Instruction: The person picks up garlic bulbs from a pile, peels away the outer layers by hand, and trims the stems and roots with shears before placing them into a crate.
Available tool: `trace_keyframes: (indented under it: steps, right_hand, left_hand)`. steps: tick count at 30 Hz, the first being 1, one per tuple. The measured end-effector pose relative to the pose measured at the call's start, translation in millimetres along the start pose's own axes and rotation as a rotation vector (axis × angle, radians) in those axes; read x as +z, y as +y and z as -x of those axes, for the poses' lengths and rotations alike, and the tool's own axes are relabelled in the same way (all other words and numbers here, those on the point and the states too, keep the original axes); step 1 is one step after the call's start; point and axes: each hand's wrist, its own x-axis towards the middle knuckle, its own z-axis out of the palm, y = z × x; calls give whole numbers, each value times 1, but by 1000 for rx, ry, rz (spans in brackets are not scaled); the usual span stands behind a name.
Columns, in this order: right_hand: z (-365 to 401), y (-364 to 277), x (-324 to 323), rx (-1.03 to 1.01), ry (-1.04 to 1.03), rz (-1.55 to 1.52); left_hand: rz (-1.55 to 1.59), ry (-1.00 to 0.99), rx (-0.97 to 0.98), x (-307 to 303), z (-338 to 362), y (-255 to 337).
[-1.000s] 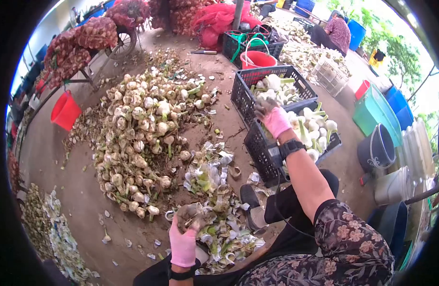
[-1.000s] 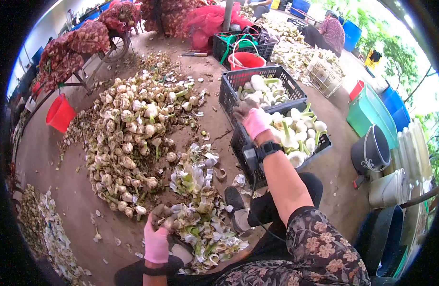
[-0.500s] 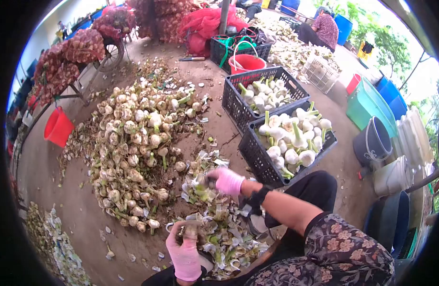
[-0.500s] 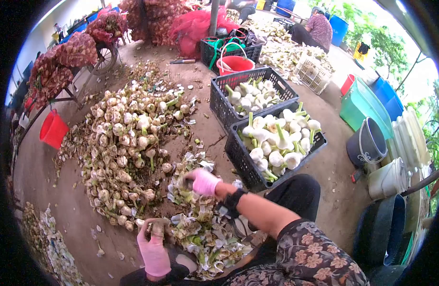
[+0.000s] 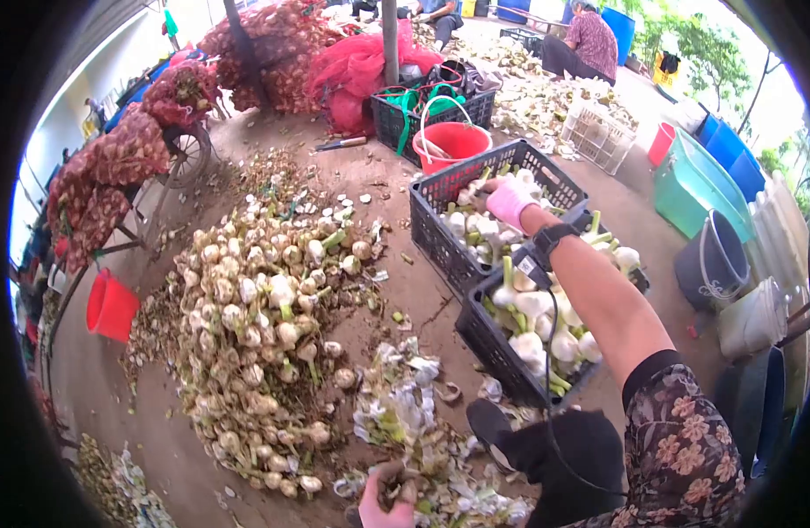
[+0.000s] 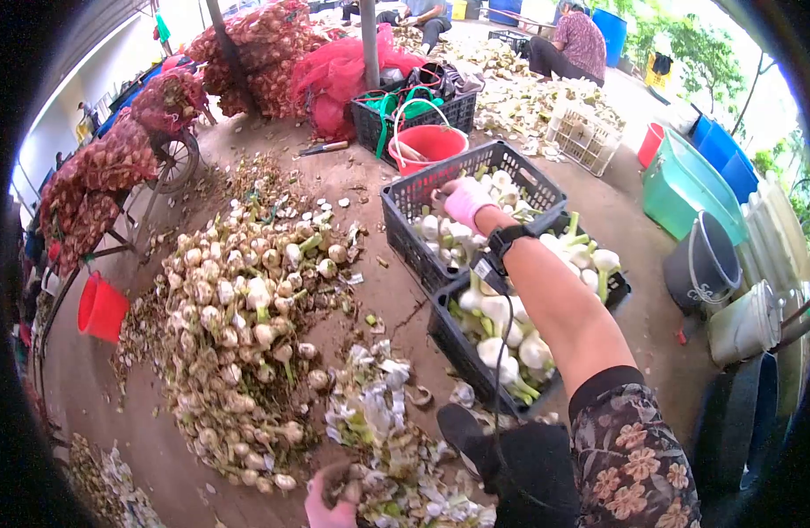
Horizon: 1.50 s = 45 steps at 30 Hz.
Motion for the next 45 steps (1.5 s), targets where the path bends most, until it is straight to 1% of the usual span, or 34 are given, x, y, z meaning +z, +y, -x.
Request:
trace_keyframes:
  steps: [1,2,3,4,5,6,7,9,10,12,14,15,16,17,18,20,21,24,26,28,30,32,34,35,36,37,38,39,40,41,42,43,44,45]
  right_hand:
    - [-19,12,19,58,-51,-156]
    - [-36,28,31,-127,-84,154]
    - [-47,35,51,-156,-3,279]
    - [-66,51,76,-108,3,444]
    - [-82,65,98,-153,-75,431]
    - [-93,76,114,-193,-134,285]
    - [-90,62,111,-218,-178,297]
    - [-103,53,120,-115,-271,443]
    - [-118,67,136,-158,-283,510]
    - [-122,53,139,-129,-403,551]
    - [-179,140,212,-183,-412,582]
    - [-193,164,235,-8,-292,531]
    - [-183,144,234,169,-173,481]
    - [-169,129,220,73,-226,487]
    - [-161,125,212,65,-224,486]
    - [-146,119,193,1,-159,411]
    - [-123,85,165,46,-76,350]
    - [-89,65,83,-54,55,74]
    - [-63,100,32,-122,144,28]
    - [-16,123,-21,-54,158,81]
    - [25,230,-25,37,350,273]
    - [82,212,-42,396,149,379]
    - [106,349,17,245,299,435]
    - [87,381,26,237,309,426]
    - [76,400,30,225,245,338]
    - [81,424,23,219,173,270]
    - [91,350,-13,415,117,126]
    - [96,298,-35,398,108,343]
    - [102,255,-50,355,199,337]
    - [86,249,-55,371,247,402]
    - [82,220,-67,111,267,286]
    - [77,188,-73,-173,257,68]
    - [91,118,-81,-203,175,-54]
    - [102,63,-81,-281,29,-166]
  left_hand:
    - [-7,24,-46,0,-10,-1]
    - [47,41,-50,-2,-22,-22]
    - [47,31,-63,0,-34,-24]
    - [45,47,-73,-1,-42,-25]
    - [-23,34,-111,-6,-51,-34]
    - [-86,37,-157,-9,-56,-41]
    - [-76,17,-163,-7,-61,-37]
    - [-117,0,-130,-4,-69,-33]
    - [-175,-2,-92,-4,-75,-34]
    - [-182,38,-80,-9,-77,-57]
    - [-105,62,-118,-7,-83,-46]
    - [-129,47,-129,-8,-86,-43]
    - [-151,28,-143,-10,-86,-43]
    - [-142,33,-151,-11,-87,-44]
    - [-139,39,-147,-11,-87,-46]
    - [-250,22,-99,-12,-87,-49]
    - [-254,16,-84,-11,-87,-45]
    - [-198,14,-53,-7,-87,-23]
    - [-285,-13,-92,-5,-82,-6]
    - [-365,-17,7,-4,-76,-15]
    - [-334,-39,20,-2,-65,-15]
    - [-339,-47,76,-1,-53,-11]
    - [-162,-108,96,1,-38,5]
    - [-248,-48,110,-2,-35,-12]
    - [-67,-39,-79,-3,-25,2]
    - [-246,-17,127,-19,-36,-41]
    - [-449,55,209,-31,-23,-7]
    - [-272,65,319,-44,-15,6]
    - [-479,253,429,-59,-4,18]
    - [-459,377,405,-72,9,32]
    - [-466,458,395,-74,30,73]
    - [-302,530,446,-90,31,70]
    - [-177,652,486,-94,43,91]
    - [18,668,534,-107,43,91]
